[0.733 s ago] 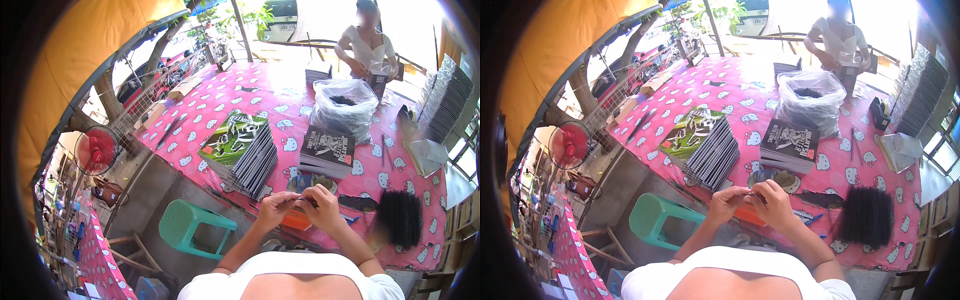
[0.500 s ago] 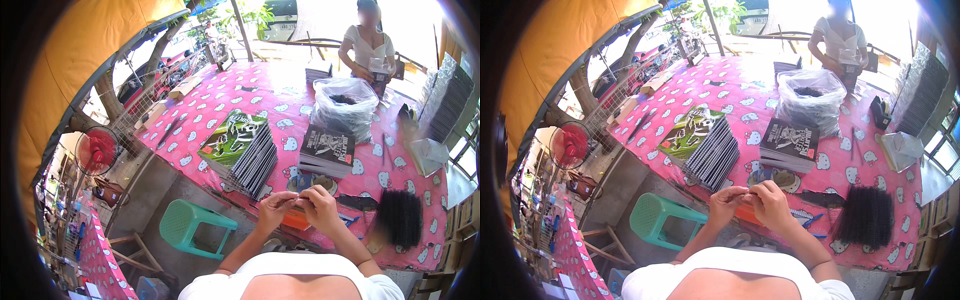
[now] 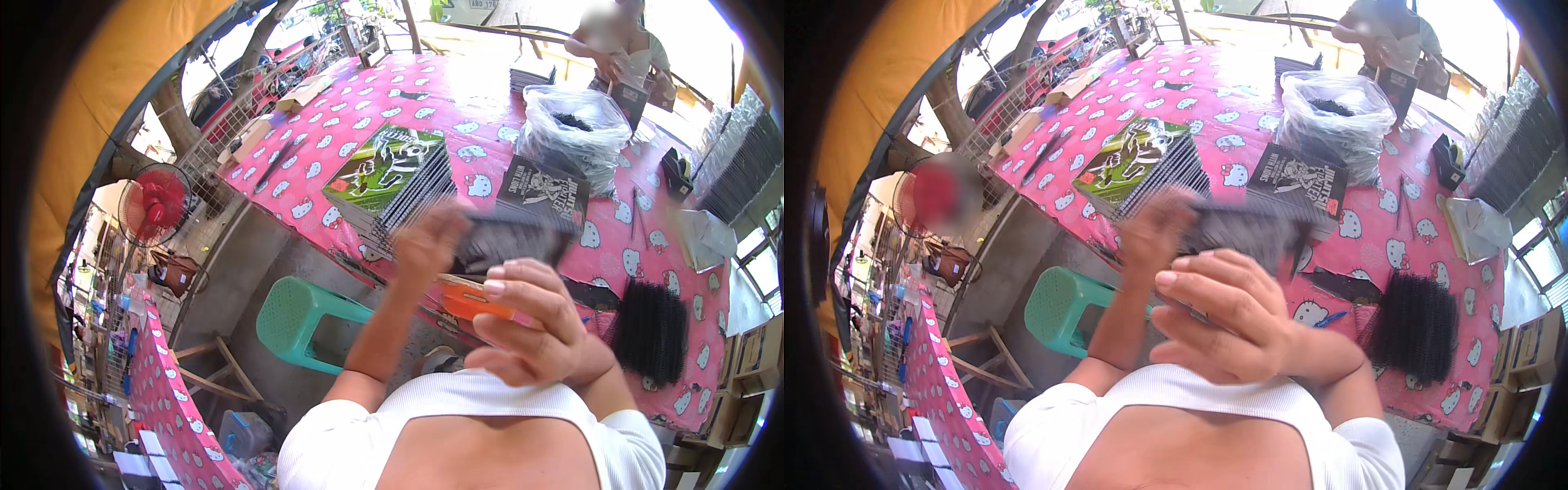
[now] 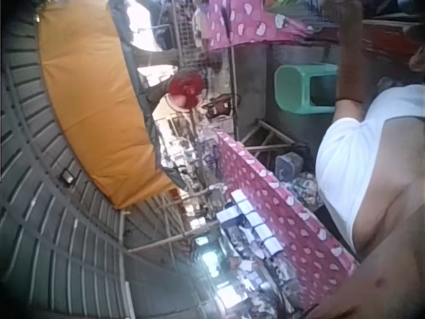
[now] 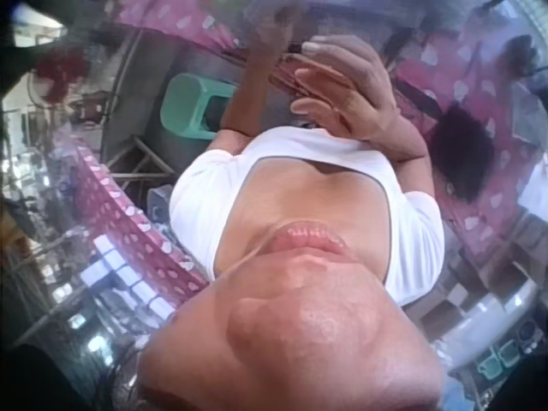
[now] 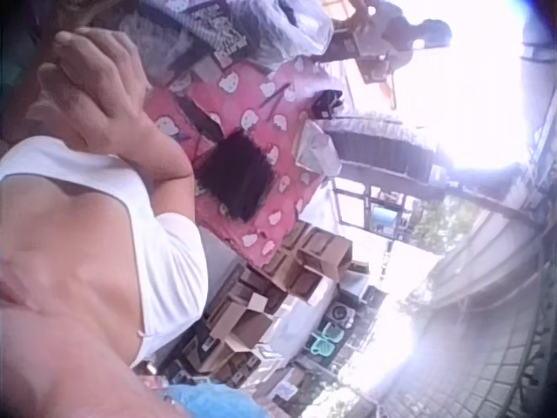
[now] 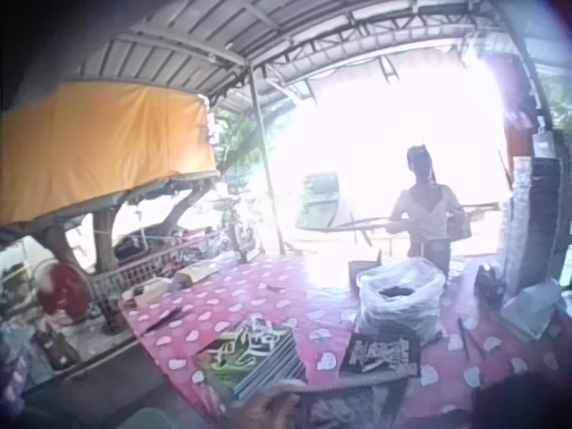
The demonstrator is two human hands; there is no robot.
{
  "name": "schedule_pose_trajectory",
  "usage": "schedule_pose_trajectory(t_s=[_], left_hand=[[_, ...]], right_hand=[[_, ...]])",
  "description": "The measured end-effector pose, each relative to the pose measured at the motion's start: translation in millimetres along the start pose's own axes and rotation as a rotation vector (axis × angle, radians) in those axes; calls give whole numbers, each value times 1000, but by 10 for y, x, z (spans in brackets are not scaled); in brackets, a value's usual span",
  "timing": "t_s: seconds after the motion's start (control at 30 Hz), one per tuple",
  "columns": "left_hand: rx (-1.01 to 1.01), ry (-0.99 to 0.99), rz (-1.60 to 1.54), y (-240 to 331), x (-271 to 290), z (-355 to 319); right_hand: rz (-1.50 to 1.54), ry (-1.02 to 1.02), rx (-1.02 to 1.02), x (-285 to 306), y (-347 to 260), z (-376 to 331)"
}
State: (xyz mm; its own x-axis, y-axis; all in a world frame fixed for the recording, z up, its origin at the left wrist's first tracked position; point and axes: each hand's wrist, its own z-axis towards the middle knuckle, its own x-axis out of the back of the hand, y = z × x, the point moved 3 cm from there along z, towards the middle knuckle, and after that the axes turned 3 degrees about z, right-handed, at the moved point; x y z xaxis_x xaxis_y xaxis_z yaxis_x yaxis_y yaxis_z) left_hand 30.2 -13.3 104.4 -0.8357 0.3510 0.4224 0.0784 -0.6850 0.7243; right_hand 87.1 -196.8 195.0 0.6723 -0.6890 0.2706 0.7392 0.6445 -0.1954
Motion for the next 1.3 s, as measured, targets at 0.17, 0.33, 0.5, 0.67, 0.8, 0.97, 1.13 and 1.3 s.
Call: schedule_pose_trajectory(t_s=[0.17,0.33,0.5,0.67,0.8,0.97,1.13,1.3], left_hand=[[-23,735,-290,-730,1150,772],[218,648,-113,-1834,1061,961],[153,686,-387,-2136,1136,864],[325,617,-397,-1956,993,857],[255,762,-213,-1522,1320,505],[-109,609,-505,-420,992,65],[56,9,-669,-109,59,-130],[478,-49,-823,-335,-245,-473]], right_hand=[[-45,15,-177,-250,1061,56],[-73,209,-510,-806,2795,-209],[89,311,-950,-1501,3224,-170],[-117,349,-793,-1483,3274,-224],[-459,169,-665,-660,2854,-393],[-938,254,-1341,1138,3005,-1946],[-575,-141,-1569,1249,2813,-2087],[-838,171,-957,1245,2116,-1882]])
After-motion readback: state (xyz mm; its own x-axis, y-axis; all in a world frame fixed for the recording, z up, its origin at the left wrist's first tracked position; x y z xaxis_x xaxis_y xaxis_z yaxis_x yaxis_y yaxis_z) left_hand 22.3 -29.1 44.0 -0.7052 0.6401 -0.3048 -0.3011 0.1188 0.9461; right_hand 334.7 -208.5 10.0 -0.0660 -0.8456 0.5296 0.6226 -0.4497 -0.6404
